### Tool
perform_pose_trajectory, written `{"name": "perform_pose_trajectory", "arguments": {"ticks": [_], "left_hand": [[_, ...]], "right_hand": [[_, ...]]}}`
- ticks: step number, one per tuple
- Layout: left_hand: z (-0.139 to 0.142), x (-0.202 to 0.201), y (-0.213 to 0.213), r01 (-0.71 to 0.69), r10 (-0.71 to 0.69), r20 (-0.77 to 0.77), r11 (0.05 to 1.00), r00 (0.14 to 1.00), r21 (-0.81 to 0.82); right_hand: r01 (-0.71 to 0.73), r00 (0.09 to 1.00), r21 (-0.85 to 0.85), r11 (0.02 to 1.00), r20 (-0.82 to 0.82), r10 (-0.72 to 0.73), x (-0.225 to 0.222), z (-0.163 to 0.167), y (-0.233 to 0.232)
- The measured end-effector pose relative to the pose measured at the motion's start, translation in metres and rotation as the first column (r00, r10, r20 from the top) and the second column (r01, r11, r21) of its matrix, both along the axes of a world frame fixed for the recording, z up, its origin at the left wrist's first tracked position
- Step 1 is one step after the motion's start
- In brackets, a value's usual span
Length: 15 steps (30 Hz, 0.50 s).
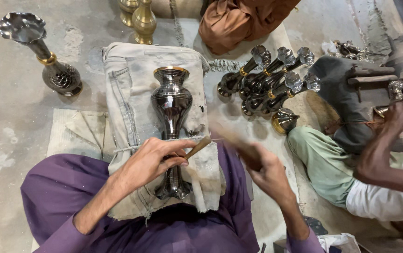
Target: The person sits on the floor with a brass vase resting on a cloth pad, holds a small punch against the vase surface, and repeatedly strikes the punch with a wooden mallet to engrave decorative patterns, repositioning the punch around the vase as they work.
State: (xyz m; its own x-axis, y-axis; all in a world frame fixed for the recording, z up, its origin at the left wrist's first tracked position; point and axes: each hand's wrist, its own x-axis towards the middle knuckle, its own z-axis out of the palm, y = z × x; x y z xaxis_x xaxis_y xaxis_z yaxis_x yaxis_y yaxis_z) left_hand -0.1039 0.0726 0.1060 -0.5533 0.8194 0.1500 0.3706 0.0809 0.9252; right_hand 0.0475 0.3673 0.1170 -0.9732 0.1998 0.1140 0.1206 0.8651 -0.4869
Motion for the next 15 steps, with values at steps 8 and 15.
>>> {"name": "perform_pose_trajectory", "arguments": {"ticks": [8,15], "left_hand": [[-0.012,-0.003,-0.002,0.036,-0.033,-0.056,0.998,0.998,0.048],[-0.014,-0.006,-0.003,0.051,-0.049,-0.054,0.998,0.997,0.046]], "right_hand": [[0.012,0.994,-0.166,0.986,-0.107,-0.031,0.016,-0.007,0.004],[0.075,0.993,-0.283,0.956,-0.064,-0.097,0.023,-0.003,0.001]]}}
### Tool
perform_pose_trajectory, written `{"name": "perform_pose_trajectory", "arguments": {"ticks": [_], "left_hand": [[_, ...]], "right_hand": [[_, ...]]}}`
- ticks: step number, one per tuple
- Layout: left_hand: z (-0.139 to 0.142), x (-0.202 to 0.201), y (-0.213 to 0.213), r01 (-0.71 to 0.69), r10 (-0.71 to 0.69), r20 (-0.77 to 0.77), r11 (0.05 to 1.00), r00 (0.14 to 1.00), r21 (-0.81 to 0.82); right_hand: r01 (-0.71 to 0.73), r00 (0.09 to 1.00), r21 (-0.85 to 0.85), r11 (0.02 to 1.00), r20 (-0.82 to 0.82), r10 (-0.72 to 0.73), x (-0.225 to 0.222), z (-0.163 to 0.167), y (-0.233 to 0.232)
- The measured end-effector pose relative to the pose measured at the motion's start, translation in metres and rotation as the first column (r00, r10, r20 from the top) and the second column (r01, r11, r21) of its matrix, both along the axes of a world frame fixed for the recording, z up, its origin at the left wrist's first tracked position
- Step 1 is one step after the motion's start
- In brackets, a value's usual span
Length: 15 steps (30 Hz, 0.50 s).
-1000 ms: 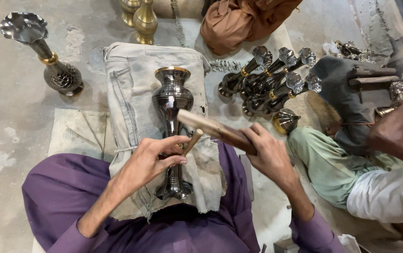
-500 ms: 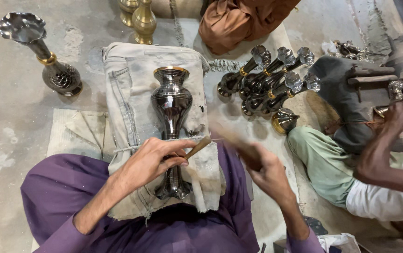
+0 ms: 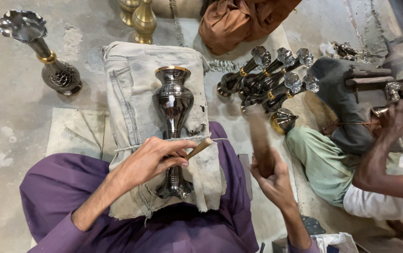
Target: The person sits on the floor with a brass vase resting on a cloth pad, holds a small punch against the vase surface, and repeatedly strikes the punch with a wooden mallet to engrave decorative patterns, repositioning the punch around the vase as they work.
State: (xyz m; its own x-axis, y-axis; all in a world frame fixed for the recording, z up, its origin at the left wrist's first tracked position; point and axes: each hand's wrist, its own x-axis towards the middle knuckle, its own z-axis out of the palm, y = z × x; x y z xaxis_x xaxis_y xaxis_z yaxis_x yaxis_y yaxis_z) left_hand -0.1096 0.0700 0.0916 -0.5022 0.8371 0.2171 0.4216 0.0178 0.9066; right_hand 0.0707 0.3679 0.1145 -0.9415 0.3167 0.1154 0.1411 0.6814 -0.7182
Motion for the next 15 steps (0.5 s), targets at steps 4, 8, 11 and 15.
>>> {"name": "perform_pose_trajectory", "arguments": {"ticks": [4,8,11,15], "left_hand": [[-0.002,-0.001,0.000,0.023,-0.023,0.020,1.000,1.000,0.001],[-0.003,-0.001,0.002,0.057,-0.056,-0.036,0.998,0.998,0.026],[-0.002,-0.001,0.001,0.077,-0.077,-0.064,0.997,0.995,-0.004],[0.001,-0.003,0.002,0.115,-0.118,-0.104,0.993,0.988,-0.034]], "right_hand": [[-0.001,0.999,0.214,0.977,-0.040,0.010,0.002,0.002,0.001],[-0.017,0.999,0.082,0.996,-0.037,0.020,0.005,-0.002,-0.002],[0.017,1.000,0.324,0.946,-0.029,-0.008,0.007,-0.005,-0.005],[0.019,0.999,0.330,0.944,-0.049,-0.003,0.010,-0.009,-0.009]]}}
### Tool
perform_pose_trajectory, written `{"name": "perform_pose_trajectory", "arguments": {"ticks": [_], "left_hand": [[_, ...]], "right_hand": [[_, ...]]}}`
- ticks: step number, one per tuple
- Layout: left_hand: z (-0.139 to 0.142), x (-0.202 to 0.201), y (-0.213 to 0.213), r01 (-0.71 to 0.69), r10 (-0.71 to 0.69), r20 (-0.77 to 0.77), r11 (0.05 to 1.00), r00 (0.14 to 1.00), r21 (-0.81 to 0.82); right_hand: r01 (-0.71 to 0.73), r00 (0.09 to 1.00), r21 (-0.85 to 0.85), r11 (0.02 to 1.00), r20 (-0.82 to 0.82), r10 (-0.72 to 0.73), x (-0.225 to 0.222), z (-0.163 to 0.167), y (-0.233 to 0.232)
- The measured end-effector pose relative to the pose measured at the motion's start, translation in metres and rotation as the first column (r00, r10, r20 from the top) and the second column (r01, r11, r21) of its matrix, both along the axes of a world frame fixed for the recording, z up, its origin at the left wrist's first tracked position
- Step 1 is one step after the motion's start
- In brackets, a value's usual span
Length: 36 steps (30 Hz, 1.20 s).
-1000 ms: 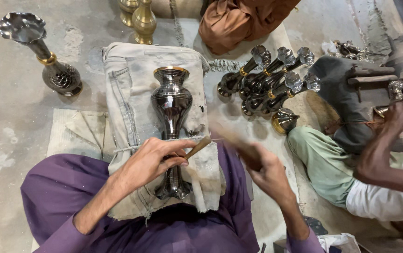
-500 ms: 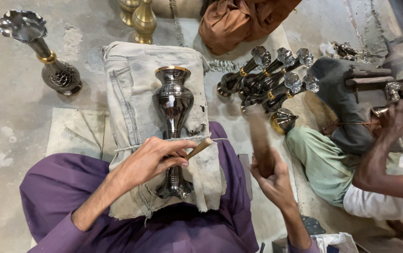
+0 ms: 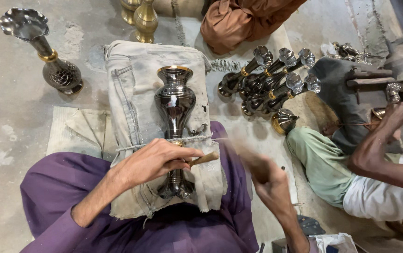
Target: The person sits on the floor with a brass vase resting on a cloth pad, holds a small punch against the vase surface, and repeatedly strikes the punch with a wooden mallet to engrave decorative patterns, repositioning the punch around the vase as they work.
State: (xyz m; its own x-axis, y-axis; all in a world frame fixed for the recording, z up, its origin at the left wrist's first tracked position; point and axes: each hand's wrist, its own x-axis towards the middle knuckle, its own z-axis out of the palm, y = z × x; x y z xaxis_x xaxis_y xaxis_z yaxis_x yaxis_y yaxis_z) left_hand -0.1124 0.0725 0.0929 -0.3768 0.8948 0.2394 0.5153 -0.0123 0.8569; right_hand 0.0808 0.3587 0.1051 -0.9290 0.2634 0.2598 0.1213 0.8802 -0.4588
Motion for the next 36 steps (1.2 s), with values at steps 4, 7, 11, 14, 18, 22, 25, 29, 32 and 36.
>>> {"name": "perform_pose_trajectory", "arguments": {"ticks": [4,7,11,14,18,22,25,29,32,36], "left_hand": [[0.001,-0.003,-0.001,0.055,-0.055,-0.005,0.998,0.999,0.018],[0.000,-0.005,-0.002,0.087,-0.086,-0.016,0.996,0.996,0.029],[-0.001,-0.007,-0.004,0.127,-0.126,-0.021,0.991,0.992,0.041],[0.000,-0.006,-0.005,0.118,-0.112,-0.073,0.990,0.991,0.083],[0.001,-0.003,-0.006,0.113,-0.107,-0.086,0.992,0.991,0.061],[0.002,-0.003,-0.008,0.138,-0.138,-0.017,0.990,0.990,-0.003],[0.002,-0.004,-0.011,0.099,-0.099,-0.010,0.992,0.995,0.082],[-0.001,-0.001,-0.013,0.063,-0.063,-0.007,0.994,0.998,0.088],[-0.004,-0.002,-0.014,0.046,-0.047,0.011,0.995,0.999,0.085],[-0.011,0.003,-0.015,-0.019,0.016,0.043,0.996,0.999,0.091]], "right_hand": [[0.017,0.995,-0.141,0.990,-0.098,-0.031,0.006,-0.006,0.001],[-0.085,0.993,-0.036,0.996,-0.081,0.082,0.013,-0.008,0.005],[-0.025,0.989,-0.052,0.998,-0.144,0.017,0.015,-0.010,0.005],[-0.024,0.992,-0.040,0.999,-0.123,0.019,0.015,-0.007,0.004],[-0.186,0.954,0.021,0.982,-0.235,0.185,0.011,0.000,0.001],[-0.062,0.988,0.304,0.951,-0.116,0.101,0.011,0.006,-0.005],[-0.040,0.984,-0.152,0.988,-0.177,0.013,0.009,0.012,-0.008],[-0.064,0.997,0.257,0.964,-0.035,0.075,0.009,0.024,-0.007],[-0.030,0.993,0.094,0.995,-0.112,0.040,0.007,0.027,-0.009],[-0.040,0.996,0.184,0.982,-0.065,0.052,0.004,0.030,-0.008]]}}
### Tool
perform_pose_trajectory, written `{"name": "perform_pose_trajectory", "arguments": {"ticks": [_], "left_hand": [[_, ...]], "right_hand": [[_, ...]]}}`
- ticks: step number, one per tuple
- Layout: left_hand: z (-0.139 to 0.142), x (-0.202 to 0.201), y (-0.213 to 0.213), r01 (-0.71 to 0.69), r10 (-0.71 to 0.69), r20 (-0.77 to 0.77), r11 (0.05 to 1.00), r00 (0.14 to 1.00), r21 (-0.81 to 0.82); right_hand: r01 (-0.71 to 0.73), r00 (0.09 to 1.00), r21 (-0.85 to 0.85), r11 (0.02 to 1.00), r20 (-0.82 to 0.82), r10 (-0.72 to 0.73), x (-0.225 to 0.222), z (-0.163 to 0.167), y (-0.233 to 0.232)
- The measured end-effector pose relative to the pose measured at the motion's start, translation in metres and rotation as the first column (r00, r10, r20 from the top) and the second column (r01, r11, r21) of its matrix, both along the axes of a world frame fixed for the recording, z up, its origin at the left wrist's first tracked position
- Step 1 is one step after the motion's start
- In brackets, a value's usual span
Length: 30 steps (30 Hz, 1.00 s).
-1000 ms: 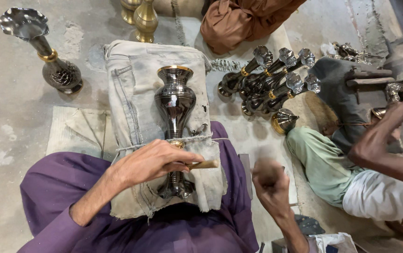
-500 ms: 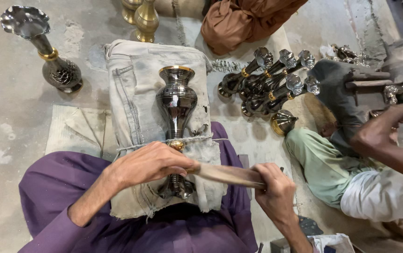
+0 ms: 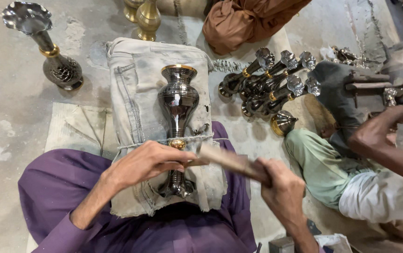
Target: The person sits on the floor with a brass vase resting on a cloth pad, holds a small punch against the vase surface, and repeatedly strikes the punch with a wooden mallet to engrave decorative patterns, repositioning the punch around the vase as they work.
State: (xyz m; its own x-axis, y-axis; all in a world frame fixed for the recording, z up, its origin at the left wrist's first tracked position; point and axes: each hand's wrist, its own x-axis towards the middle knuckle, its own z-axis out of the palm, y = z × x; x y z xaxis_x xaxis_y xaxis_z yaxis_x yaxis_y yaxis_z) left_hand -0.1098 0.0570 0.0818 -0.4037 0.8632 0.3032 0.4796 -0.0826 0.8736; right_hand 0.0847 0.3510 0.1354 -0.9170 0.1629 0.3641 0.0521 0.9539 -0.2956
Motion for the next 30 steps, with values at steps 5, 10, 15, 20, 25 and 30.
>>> {"name": "perform_pose_trajectory", "arguments": {"ticks": [5,10,15,20,25,30], "left_hand": [[-0.011,0.006,-0.005,-0.131,0.133,0.196,0.991,0.972,-0.026],[-0.024,0.010,-0.005,-0.185,0.181,0.222,0.983,0.958,-0.003],[-0.035,0.011,-0.002,-0.167,0.142,0.171,0.976,0.975,0.141],[-0.038,0.011,-0.006,-0.172,0.167,0.187,0.985,0.968,0.009],[-0.038,0.016,-0.007,-0.220,0.188,0.328,0.974,0.926,0.061],[-0.041,0.022,-0.006,-0.286,0.237,0.317,0.951,0.918,0.116]], "right_hand": [[0.072,0.992,-0.370,0.926,0.120,-0.030,-0.011,0.018,0.004],[-0.152,0.981,-0.176,0.972,0.094,0.171,-0.024,0.049,0.006],[-0.197,0.980,0.023,0.980,0.035,0.197,-0.039,0.062,-0.001],[-0.265,0.961,0.159,0.951,0.118,0.248,-0.046,0.083,0.001],[-0.233,0.963,0.147,0.961,0.175,0.207,-0.062,0.090,-0.002],[-0.308,0.944,0.349,0.885,0.223,0.241,-0.079,0.103,-0.010]]}}
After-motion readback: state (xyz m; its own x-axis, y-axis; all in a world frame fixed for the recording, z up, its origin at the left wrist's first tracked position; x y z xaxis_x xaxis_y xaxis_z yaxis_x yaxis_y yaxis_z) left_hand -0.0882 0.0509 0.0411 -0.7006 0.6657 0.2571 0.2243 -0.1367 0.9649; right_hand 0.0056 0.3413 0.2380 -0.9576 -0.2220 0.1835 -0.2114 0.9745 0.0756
